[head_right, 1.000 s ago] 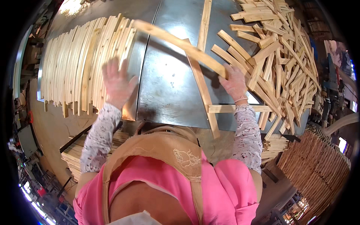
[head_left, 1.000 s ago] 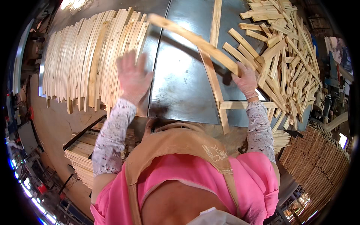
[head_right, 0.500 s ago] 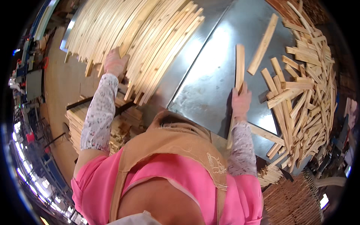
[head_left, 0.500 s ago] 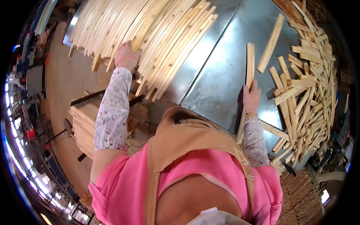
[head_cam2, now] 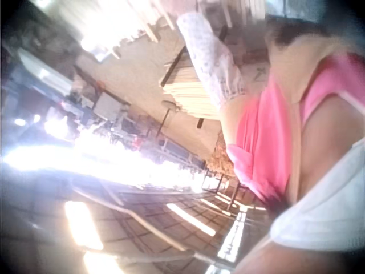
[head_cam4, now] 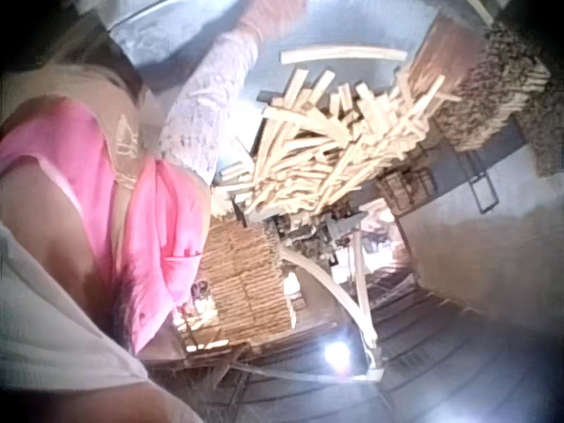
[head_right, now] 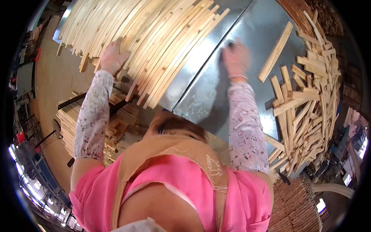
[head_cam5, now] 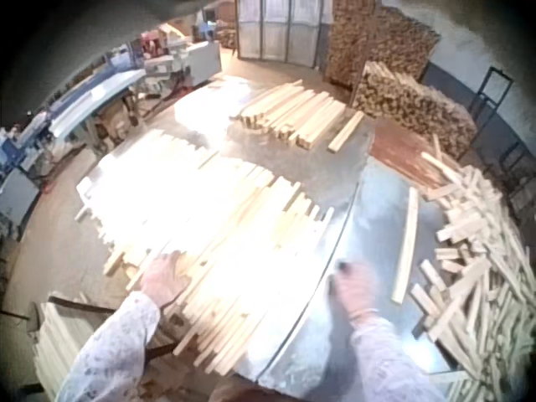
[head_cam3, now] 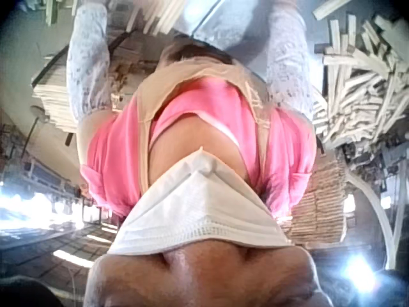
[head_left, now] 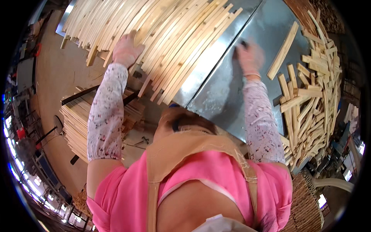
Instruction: The person repeatedly picks up thin wooden strips from a large pile on a metal table and arranges them into a neat, vertical stack. The person uses both hands to align the strips and occasionally lifts the growing stack to adjust its position on the table.
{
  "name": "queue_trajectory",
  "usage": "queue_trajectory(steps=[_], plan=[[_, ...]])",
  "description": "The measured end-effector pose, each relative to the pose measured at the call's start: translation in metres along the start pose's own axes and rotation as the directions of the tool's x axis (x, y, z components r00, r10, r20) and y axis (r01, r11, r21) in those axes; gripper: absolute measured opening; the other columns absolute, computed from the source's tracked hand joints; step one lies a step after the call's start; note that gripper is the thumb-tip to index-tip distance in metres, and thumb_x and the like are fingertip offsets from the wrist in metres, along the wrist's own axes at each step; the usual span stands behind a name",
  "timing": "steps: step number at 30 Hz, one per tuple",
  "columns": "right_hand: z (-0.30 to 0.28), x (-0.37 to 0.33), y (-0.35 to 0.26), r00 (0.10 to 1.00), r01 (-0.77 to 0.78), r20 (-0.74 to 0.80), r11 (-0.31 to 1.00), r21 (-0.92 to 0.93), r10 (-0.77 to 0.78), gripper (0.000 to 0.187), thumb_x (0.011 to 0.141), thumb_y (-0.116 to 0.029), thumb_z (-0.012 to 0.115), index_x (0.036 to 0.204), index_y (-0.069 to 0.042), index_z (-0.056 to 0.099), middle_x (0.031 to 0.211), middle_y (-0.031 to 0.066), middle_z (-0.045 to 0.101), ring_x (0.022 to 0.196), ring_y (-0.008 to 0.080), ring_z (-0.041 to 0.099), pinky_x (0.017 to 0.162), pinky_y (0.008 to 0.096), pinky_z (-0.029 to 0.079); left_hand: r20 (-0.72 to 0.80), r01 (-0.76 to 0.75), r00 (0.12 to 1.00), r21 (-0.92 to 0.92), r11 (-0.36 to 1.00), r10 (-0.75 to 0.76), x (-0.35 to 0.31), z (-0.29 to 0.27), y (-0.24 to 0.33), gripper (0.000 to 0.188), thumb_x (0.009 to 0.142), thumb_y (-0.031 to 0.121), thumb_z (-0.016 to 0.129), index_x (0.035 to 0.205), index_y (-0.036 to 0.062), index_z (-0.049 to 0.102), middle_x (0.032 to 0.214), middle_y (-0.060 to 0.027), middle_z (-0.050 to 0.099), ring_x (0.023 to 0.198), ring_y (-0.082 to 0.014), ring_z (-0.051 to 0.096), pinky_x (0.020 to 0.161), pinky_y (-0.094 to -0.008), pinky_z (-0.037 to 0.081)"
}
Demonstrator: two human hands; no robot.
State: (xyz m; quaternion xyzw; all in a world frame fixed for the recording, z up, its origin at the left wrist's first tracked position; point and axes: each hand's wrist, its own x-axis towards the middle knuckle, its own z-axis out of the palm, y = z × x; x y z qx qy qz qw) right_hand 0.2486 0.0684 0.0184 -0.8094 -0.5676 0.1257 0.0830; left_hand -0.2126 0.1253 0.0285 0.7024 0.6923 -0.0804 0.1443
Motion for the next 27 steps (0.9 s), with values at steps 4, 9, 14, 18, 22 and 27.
queue_trajectory(steps=[4, 9, 14, 18, 22, 27], plan=[[0.003, 0.007, 0.185, 0.887, -0.407, -0.288, 0.906, -0.120, 0.361, 0.067, 0.086, -0.046, 0.079, 0.130, 0.001, 0.063, 0.126, 0.0310, 0.071, 0.118, 0.0464, 0.069, 0.102, 0.0552, 0.054, -0.160, -0.063, 0.985, 0.044, 0.997, 0.070, 0.001, 0.034, -0.021, 0.076, 0.100, 0.048, 0.069, 0.161, 0.0093, 0.047, 0.161, -0.0169, 0.052, 0.150, -0.0341, 0.047, 0.125, -0.0449, 0.039], [0.018, -0.030, 0.184, 0.955, -0.080, -0.201, 0.845, 0.529, 0.216, 0.033, 0.092, -0.014, 0.078, 0.110, -0.001, 0.053, 0.094, 0.0176, 0.071, 0.080, 0.0328, 0.072, 0.070, 0.0427, 0.059, -0.017, -0.030, 0.999, -0.032, 0.999, 0.029, 0.008, 0.001, 0.001, 0.076, 0.096, 0.045, 0.071, 0.158, 0.0061, 0.050, 0.153, -0.0196, 0.058, 0.146, -0.0369, 0.052, 0.121, -0.0473, 0.044], [0.018, -0.156, -0.034, 0.727, -0.433, 0.684, 0.733, 0.525, -0.060, 0.032, 0.106, -0.030, 0.066, 0.112, -0.001, 0.078, 0.107, 0.0207, 0.078, 0.107, 0.0310, 0.075, 0.085, 0.0473, 0.061, -0.262, -0.113, 0.962, -0.142, 0.983, 0.072, 0.017, 0.057, -0.031, 0.073, 0.094, 0.044, 0.075, 0.152, 0.0043, 0.059, 0.147, -0.0226, 0.065, 0.139, -0.0400, 0.058, 0.120, -0.0494, 0.044], [0.064, -0.186, -0.107, 0.807, -0.252, 0.578, 0.815, 0.522, -0.120, 0.058, 0.103, -0.042, 0.061, 0.135, 0.005, 0.065, 0.099, 0.0289, 0.077, 0.090, 0.0447, 0.075, 0.083, 0.0543, 0.059, -0.254, -0.160, 0.953, 0.046, 0.986, 0.166, 0.007, 0.046, -0.026, 0.075, 0.103, 0.048, 0.065, 0.158, -0.0013, 0.051, 0.160, -0.0238, 0.054, 0.151, -0.0398, 0.047, 0.127, -0.0459, 0.036], [0.023, -0.203, -0.014, 0.817, -0.064, 0.456, 0.731, 0.679, -0.353, 0.076, 0.097, -0.037, 0.062, 0.157, 0.004, 0.045, 0.113, 0.0278, 0.074, 0.108, 0.0450, 0.071, 0.097, 0.0536, 0.055, -0.143, -0.104, 0.981, 0.201, 0.974, 0.134, 0.001, 0.039, -0.009, 0.084, 0.104, 0.055, 0.059, 0.166, 0.0003, 0.041, 0.171, -0.0229, 0.042, 0.157, -0.0403, 0.039, 0.132, -0.0438, 0.028], [-0.060, -0.312, 0.240, 0.990, 0.043, -0.134, 0.998, 0.054, -0.036, 0.060, 0.087, -0.011, 0.068, 0.145, -0.006, 0.060, 0.135, 0.0224, 0.066, 0.126, 0.0443, 0.059, 0.109, 0.0531, 0.048, -0.370, -0.079, 0.918, 0.181, 0.980, 0.142, -0.053, 0.034, 0.088, 0.073, 0.104, 0.047, 0.065, 0.160, 0.0024, 0.048, 0.165, -0.0213, 0.047, 0.153, -0.0357, 0.047, 0.125, -0.0475, 0.039]])
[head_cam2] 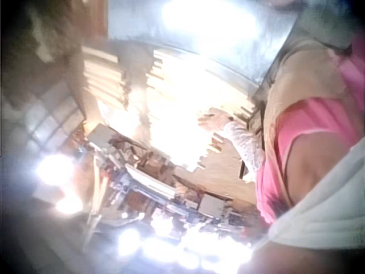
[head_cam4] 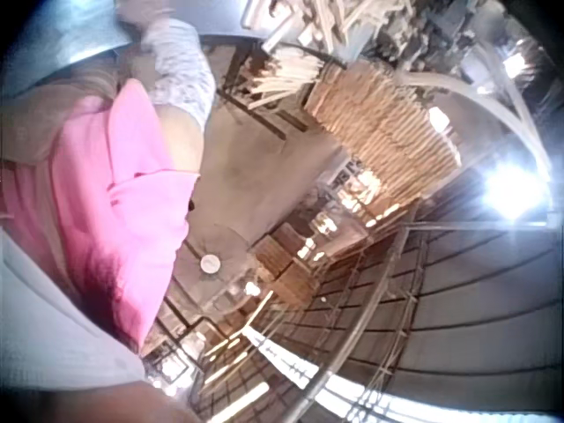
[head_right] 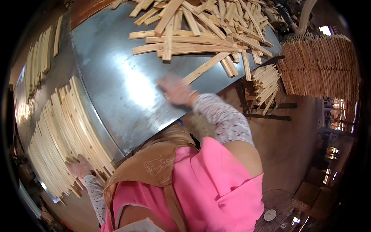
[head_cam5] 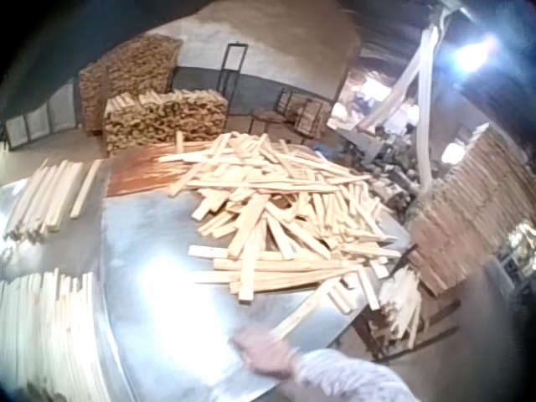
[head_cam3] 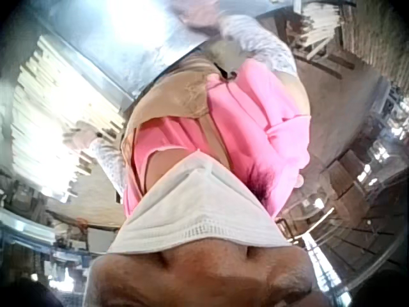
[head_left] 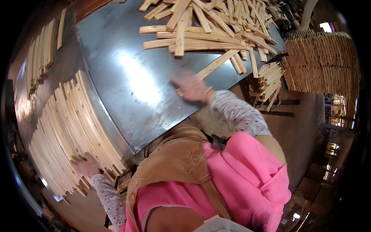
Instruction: The person repeatedly picks up thin wooden strips from a large pile on a metal table and arranges them into a neat, vertical stack. The person uses both hands to align the strips and occasionally lifts the growing stack to adjust its position on the table.
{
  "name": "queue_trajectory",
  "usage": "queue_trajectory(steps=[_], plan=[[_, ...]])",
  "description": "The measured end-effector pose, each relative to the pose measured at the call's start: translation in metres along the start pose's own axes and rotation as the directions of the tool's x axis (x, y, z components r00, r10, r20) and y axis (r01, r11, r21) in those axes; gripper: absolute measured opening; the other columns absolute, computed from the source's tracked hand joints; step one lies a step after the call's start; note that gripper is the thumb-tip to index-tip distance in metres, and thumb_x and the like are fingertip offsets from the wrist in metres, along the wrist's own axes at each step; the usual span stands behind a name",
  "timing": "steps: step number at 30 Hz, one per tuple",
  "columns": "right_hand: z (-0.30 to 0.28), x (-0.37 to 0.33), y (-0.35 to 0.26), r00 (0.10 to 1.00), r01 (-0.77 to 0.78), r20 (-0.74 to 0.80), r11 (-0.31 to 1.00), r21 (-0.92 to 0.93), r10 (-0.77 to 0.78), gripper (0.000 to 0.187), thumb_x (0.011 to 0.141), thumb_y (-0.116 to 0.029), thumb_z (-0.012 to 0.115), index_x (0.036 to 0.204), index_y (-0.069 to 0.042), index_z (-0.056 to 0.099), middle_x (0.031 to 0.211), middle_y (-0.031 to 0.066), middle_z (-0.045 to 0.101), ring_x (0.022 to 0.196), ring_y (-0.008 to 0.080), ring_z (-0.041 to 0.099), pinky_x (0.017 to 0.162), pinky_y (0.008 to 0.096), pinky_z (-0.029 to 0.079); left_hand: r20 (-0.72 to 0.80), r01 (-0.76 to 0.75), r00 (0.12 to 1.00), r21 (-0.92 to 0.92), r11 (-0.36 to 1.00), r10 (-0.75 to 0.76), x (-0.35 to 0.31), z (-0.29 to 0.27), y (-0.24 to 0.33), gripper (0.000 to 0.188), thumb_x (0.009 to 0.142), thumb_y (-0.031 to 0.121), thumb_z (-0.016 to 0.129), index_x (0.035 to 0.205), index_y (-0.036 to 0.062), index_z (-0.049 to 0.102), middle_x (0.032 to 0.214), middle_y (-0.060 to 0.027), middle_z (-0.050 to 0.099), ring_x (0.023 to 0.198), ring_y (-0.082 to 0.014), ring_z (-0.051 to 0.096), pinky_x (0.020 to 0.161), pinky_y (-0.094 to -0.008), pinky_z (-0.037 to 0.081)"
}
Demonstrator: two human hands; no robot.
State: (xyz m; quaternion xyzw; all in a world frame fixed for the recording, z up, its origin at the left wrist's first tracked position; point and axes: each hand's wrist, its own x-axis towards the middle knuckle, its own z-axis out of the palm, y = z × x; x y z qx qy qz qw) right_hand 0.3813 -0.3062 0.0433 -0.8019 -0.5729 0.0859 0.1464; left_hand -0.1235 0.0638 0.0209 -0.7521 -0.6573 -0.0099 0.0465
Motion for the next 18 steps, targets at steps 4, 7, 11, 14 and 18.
queue_trajectory(steps=[4, 7, 11, 14, 18], plan=[[-0.024, -0.067, 0.156, 0.984, -0.107, 0.089, 0.913, -0.394, 0.153, 0.049, 0.090, -0.021, 0.069, 0.139, -0.018, 0.066, 0.124, 0.0146, 0.069, 0.119, 0.0379, 0.063, 0.104, 0.0499, 0.051, 0.005, -0.287, 0.930, -0.614, 0.735, 0.367, -0.051, 0.000, 0.157, 0.049, 0.106, 0.030, 0.068, 0.145, 0.0017, 0.060, 0.138, -0.0167, 0.065, 0.134, -0.0337, 0.062, 0.110, -0.0470, 0.054], [-0.044, -0.019, 0.145, 0.979, -0.048, 0.186, 0.984, -0.172, 0.080, 0.050, 0.093, -0.043, 0.069, 0.137, -0.017, 0.069, 0.104, 0.0123, 0.068, 0.108, 0.0353, 0.066, 0.097, 0.0495, 0.053, 0.140, -0.322, 0.676, -0.827, 0.461, 0.723, -0.140, 0.004, 0.294, 0.040, 0.106, 0.025, 0.067, 0.137, -0.0010, 0.068, 0.133, -0.0213, 0.072, 0.126, -0.0341, 0.069, 0.108, -0.0456, 0.054], [-0.063, 0.048, 0.067, 0.951, -0.252, 0.283, 0.837, 0.486, 0.122, 0.061, 0.099, -0.054, 0.062, 0.139, -0.007, 0.066, 0.128, 0.0238, 0.072, 0.121, 0.0437, 0.067, 0.103, 0.0500, 0.054, 0.386, 0.178, 0.375, -0.922, 0.343, 0.842, -0.224, 0.000, 0.448, 0.073, 0.096, 0.031, 0.073, 0.154, -0.0064, 0.050, 0.149, -0.0307, 0.060, 0.139, -0.0363, 0.060, 0.117, -0.0456, 0.047], [-0.048, 0.046, 0.109, 0.998, -0.067, 0.020, 0.831, 0.552, 0.067, 0.050, 0.095, -0.045, 0.068, 0.125, -0.006, 0.070, 0.120, 0.0256, 0.073, 0.117, 0.0448, 0.068, 0.099, 0.0496, 0.055, 0.485, 0.592, 0.622, -0.805, 0.036, 0.614, -0.231, -0.016, 0.492, 0.040, 0.098, 0.027, 0.073, 0.118, -0.0066, 0.065, 0.097, -0.0161, 0.072, 0.089, -0.0283, 0.072, 0.083, -0.0403, 0.061], [-0.067, -0.003, 0.234, 0.954, -0.298, -0.006, 0.954, 0.042, 0.299, 0.059, 0.086, -0.034, 0.080, 0.134, -0.003, 0.067, 0.127, 0.0205, 0.070, 0.119, 0.0429, 0.064, 0.106, 0.0526, 0.051, 0.598, 0.673, 0.606, -0.737, 0.064, 0.524, -0.176, -0.048, 0.475, 0.052, 0.108, 0.050, 0.064, 0.111, -0.0016, 0.059, 0.079, -0.0107, 0.064, 0.069, -0.0233, 0.066, 0.063, -0.0423, 0.062]])
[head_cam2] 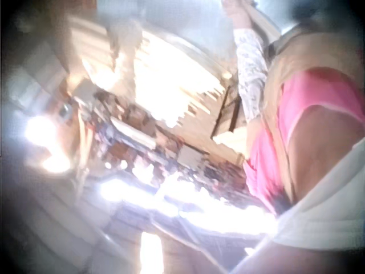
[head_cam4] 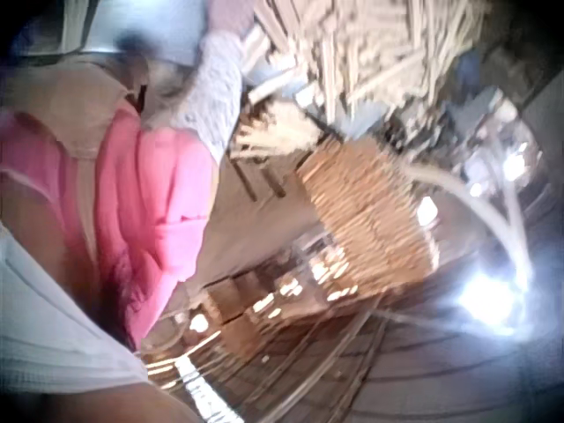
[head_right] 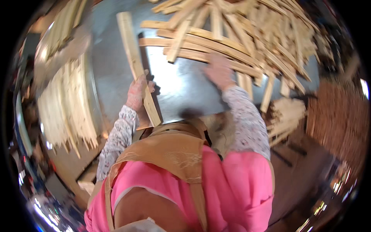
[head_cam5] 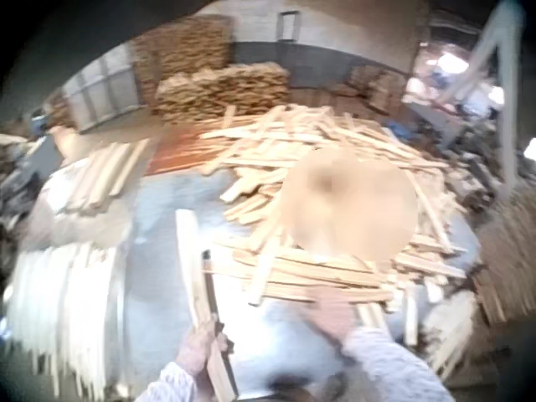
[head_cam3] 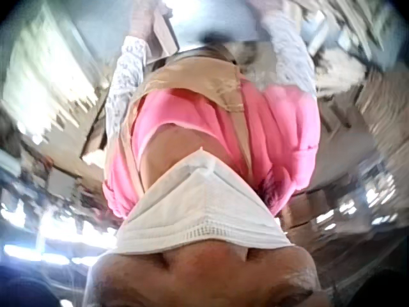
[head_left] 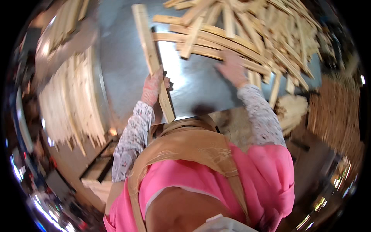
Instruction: The person repeatedly picks up thin wooden strips from a large pile on a metal table and arranges them into a neat, vertical stack. The person uses both hands to align the strips and occasionally lifts the growing stack to adjust its position on the table.
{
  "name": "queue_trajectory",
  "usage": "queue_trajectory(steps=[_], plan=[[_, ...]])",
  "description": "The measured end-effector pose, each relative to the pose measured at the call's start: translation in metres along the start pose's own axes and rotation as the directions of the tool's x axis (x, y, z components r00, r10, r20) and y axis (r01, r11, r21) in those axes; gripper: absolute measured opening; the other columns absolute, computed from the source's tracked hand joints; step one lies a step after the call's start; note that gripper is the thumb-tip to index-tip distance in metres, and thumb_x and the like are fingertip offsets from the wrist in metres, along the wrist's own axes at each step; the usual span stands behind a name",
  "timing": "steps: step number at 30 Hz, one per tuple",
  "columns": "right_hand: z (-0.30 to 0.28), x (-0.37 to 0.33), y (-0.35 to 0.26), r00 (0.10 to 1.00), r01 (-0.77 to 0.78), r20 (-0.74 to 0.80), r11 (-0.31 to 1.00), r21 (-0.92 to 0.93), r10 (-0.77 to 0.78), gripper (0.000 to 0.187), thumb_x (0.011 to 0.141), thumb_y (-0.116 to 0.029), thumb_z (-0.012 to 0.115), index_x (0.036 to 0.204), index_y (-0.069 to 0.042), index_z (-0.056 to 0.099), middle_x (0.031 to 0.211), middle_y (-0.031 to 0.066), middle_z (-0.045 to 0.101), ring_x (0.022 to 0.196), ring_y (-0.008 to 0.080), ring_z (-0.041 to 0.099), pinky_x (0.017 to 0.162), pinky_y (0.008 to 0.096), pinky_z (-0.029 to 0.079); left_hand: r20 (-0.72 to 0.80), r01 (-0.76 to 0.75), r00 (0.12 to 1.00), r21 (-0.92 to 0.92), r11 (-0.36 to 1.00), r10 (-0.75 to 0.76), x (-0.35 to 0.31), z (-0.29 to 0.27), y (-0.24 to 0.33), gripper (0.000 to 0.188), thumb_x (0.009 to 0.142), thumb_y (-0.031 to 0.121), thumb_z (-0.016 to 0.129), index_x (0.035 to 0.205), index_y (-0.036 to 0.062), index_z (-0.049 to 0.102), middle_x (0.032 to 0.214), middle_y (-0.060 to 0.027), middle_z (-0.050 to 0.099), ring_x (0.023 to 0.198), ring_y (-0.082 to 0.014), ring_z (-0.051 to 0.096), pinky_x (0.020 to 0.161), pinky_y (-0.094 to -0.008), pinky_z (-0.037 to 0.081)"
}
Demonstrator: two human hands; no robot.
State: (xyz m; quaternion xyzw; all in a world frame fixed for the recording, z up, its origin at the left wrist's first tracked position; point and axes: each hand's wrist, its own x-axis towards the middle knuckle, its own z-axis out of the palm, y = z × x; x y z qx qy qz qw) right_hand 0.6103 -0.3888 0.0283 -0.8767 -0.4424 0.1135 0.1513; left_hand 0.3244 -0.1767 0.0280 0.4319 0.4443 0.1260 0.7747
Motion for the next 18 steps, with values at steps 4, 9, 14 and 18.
queue_trajectory(steps=[4, 9, 14, 18], plan=[[0.029, -0.006, 0.060, 0.985, 0.100, -0.095, 0.921, -0.376, -0.145, 0.061, 0.090, -0.028, 0.074, 0.147, -0.015, 0.058, 0.121, 0.0157, 0.068, 0.119, 0.0387, 0.064, 0.101, 0.0534, 0.052, -0.043, 0.174, 0.980, -0.275, 0.946, -0.193, 0.002, -0.064, 0.037, 0.060, 0.113, 0.060, 0.043, 0.114, 0.0016, 0.059, 0.073, -0.0123, 0.063, 0.055, -0.0259, 0.061, 0.058, -0.0424, 0.059], [0.043, 0.015, -0.046, 0.913, 0.317, 0.304, 0.942, -0.110, -0.272, 0.055, 0.094, -0.036, 0.072, 0.144, -0.016, 0.063, 0.117, 0.0158, 0.069, 0.114, 0.0389, 0.066, 0.098, 0.0503, 0.054, -0.262, 0.055, 0.959, -0.205, 0.977, -0.108, -0.001, -0.138, 0.006, 0.060, 0.107, 0.054, 0.060, 0.137, 0.0020, 0.062, 0.094, -0.0203, 0.071, 0.073, -0.0325, 0.070, 0.074, -0.0463, 0.062], [0.123, 0.051, -0.169, 0.931, 0.189, 0.247, 0.933, 0.305, -0.269, 0.048, 0.104, -0.043, 0.057, 0.135, -0.009, 0.070, 0.121, 0.0266, 0.073, 0.115, 0.0450, 0.068, 0.099, 0.0522, 0.054, -0.606, 0.236, 0.761, 0.589, 0.773, 0.230, -0.029, -0.182, 0.038, 0.075, 0.096, 0.059, 0.070, 0.141, 0.0001, 0.062, 0.128, -0.0267, 0.073, 0.124, -0.0401, 0.069, 0.111, -0.0481, 0.049], [0.171, 0.090, -0.305, 0.889, 0.111, 0.388, 0.936, 0.334, -0.244, 0.046, 0.106, -0.040, 0.053, 0.123, -0.002, 0.072, 0.111, 0.0281, 0.076, 0.106, 0.0470, 0.072, 0.094, 0.0544, 0.056, -0.631, 0.371, 0.629, 0.757, 0.537, 0.455, -0.024, -0.258, 0.015, 0.058, 0.097, 0.047, 0.067, 0.141, 0.0097, 0.066, 0.128, -0.0223, 0.073, 0.122, -0.0396, 0.069, 0.107, -0.0487, 0.052]])
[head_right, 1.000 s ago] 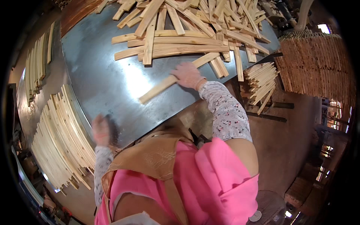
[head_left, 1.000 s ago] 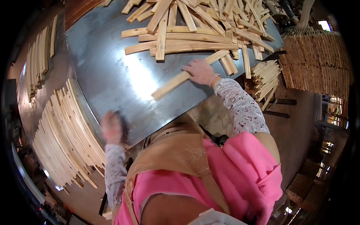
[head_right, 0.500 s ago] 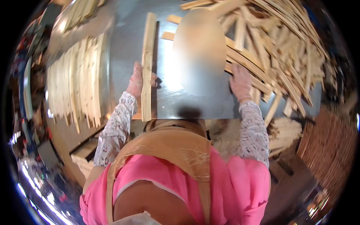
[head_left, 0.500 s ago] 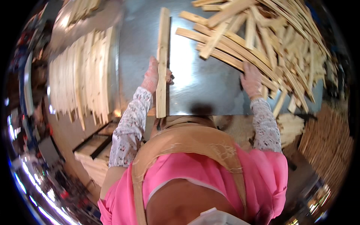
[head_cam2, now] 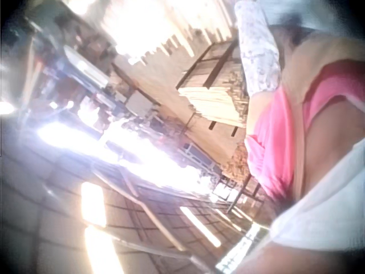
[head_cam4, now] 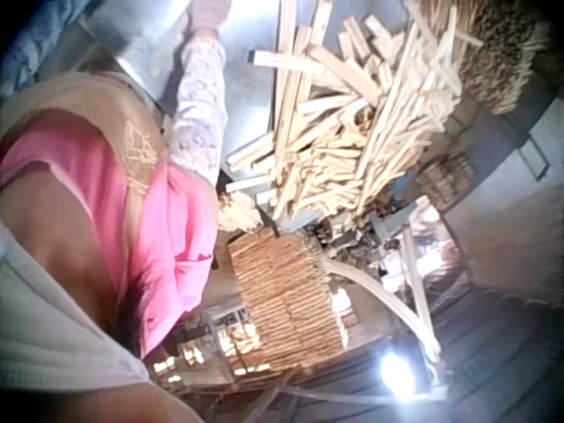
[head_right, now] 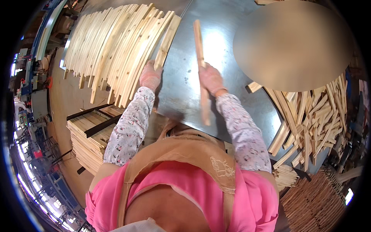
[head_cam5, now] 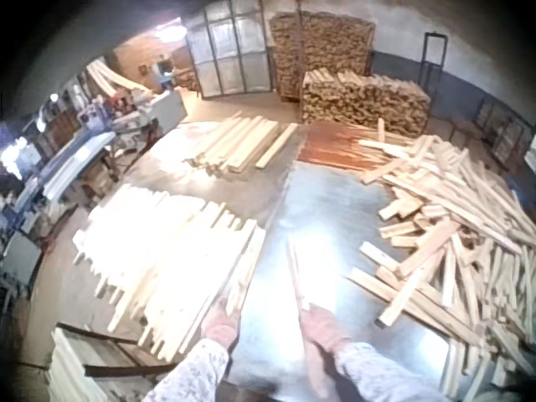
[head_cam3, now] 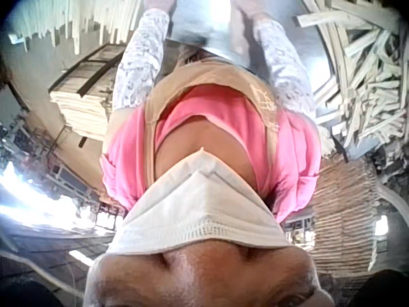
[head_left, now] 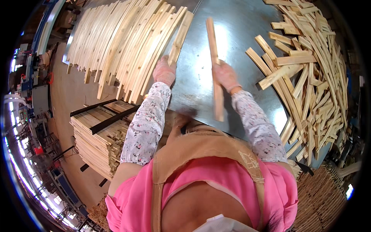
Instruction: The person repeatedly picks up thin wooden strips from a large pile on a metal table and arranges them into a neat, vertical stack. The person uses both hands to align the strips and occasionally lifts the growing stack to adjust its position on the table.
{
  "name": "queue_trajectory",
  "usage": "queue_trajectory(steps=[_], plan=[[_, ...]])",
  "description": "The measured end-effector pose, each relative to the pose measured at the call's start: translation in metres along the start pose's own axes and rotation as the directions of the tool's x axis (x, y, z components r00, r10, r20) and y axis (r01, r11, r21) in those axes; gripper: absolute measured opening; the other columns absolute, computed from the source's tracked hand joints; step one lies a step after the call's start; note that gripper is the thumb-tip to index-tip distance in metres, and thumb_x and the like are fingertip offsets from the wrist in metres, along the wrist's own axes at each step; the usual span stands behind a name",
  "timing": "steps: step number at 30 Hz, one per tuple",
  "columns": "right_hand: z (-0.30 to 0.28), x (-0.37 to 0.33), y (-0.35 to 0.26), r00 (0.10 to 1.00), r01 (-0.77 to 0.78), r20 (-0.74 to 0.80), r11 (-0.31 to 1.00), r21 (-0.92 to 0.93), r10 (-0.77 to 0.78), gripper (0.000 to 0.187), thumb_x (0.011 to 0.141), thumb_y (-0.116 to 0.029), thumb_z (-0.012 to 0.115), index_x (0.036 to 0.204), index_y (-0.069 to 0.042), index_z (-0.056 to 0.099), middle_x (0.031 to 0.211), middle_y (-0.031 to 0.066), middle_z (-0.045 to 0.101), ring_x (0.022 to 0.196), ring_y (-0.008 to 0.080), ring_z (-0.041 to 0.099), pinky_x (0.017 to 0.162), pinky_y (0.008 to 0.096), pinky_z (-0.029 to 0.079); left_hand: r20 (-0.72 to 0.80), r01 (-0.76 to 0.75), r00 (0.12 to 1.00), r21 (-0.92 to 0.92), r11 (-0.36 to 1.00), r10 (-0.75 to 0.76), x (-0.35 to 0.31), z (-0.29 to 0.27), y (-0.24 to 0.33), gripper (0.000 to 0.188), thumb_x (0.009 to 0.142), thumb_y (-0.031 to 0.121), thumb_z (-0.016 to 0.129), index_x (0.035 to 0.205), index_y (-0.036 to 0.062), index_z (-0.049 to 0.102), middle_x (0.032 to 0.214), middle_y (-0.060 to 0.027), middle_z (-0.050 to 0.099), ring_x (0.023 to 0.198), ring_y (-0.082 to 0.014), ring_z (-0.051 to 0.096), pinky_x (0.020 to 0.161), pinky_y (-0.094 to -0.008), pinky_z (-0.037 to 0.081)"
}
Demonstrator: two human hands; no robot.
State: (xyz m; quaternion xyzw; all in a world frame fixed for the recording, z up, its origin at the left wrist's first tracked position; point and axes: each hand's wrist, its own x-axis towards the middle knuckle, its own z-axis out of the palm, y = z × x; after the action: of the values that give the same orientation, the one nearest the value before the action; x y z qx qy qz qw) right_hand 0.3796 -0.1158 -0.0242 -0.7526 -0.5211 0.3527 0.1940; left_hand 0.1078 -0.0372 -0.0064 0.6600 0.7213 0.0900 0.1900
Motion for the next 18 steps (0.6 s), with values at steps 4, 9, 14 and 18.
queue_trajectory(steps=[4, 9, 14, 18], plan=[[0.111, 0.047, -0.083, 0.807, 0.583, 0.238, 0.793, -0.178, -0.540, 0.035, 0.105, -0.024, 0.053, 0.118, 0.004, 0.070, 0.107, 0.0306, 0.074, 0.097, 0.0471, 0.073, 0.087, 0.0514, 0.059, 0.081, -0.275, 0.961, 0.328, 0.904, 0.263, 0.020, -0.034, -0.030, 0.047, 0.097, 0.040, 0.065, 0.139, 0.0194, 0.069, 0.124, -0.0166, 0.072, 0.120, -0.0340, 0.068, 0.102, -0.0497, 0.053], [0.114, 0.024, -0.153, 0.890, 0.147, 0.409, 0.976, 0.159, -0.201, 0.068, 0.099, -0.040, 0.062, 0.152, 0.002, 0.048, 0.112, 0.0275, 0.075, 0.105, 0.0433, 0.072, 0.095, 0.0504, 0.057, -0.096, -0.370, 0.895, 0.382, 0.847, 0.435, 0.029, -0.025, -0.111, 0.053, 0.099, 0.043, 0.065, 0.146, 0.0189, 0.068, 0.147, -0.0160, 0.065, 0.143, -0.0336, 0.055, 0.117, -0.0484, 0.045], [-0.030, -0.057, -0.009, 0.970, 0.241, 0.007, 0.965, -0.106, -0.242, 0.055, 0.094, -0.038, 0.070, 0.138, -0.005, 0.065, 0.116, 0.0211, 0.074, 0.114, 0.0428, 0.068, 0.099, 0.0503, 0.054, -0.039, -0.285, 0.951, 0.270, 0.920, 0.306, -0.003, -0.034, -0.105, 0.061, 0.100, 0.040, 0.064, 0.153, 0.0084, 0.060, 0.155, -0.0186, 0.059, 0.147, -0.0379, 0.050, 0.124, -0.0483, 0.039], [-0.174, -0.133, 0.191, 0.765, -0.114, -0.631, 0.937, -0.331, -0.130, 0.055, 0.095, -0.037, 0.074, 0.136, -0.002, 0.068, 0.126, 0.0258, 0.073, 0.119, 0.0459, 0.067, 0.104, 0.0518, 0.054, 0.018, -0.363, 0.926, -0.238, 0.901, 0.377, -0.064, 0.002, -0.030, 0.051, 0.101, 0.022, 0.067, 0.147, 0.0008, 0.061, 0.143, -0.0251, 0.066, 0.135, -0.0402, 0.061, 0.117, -0.0464, 0.048]])
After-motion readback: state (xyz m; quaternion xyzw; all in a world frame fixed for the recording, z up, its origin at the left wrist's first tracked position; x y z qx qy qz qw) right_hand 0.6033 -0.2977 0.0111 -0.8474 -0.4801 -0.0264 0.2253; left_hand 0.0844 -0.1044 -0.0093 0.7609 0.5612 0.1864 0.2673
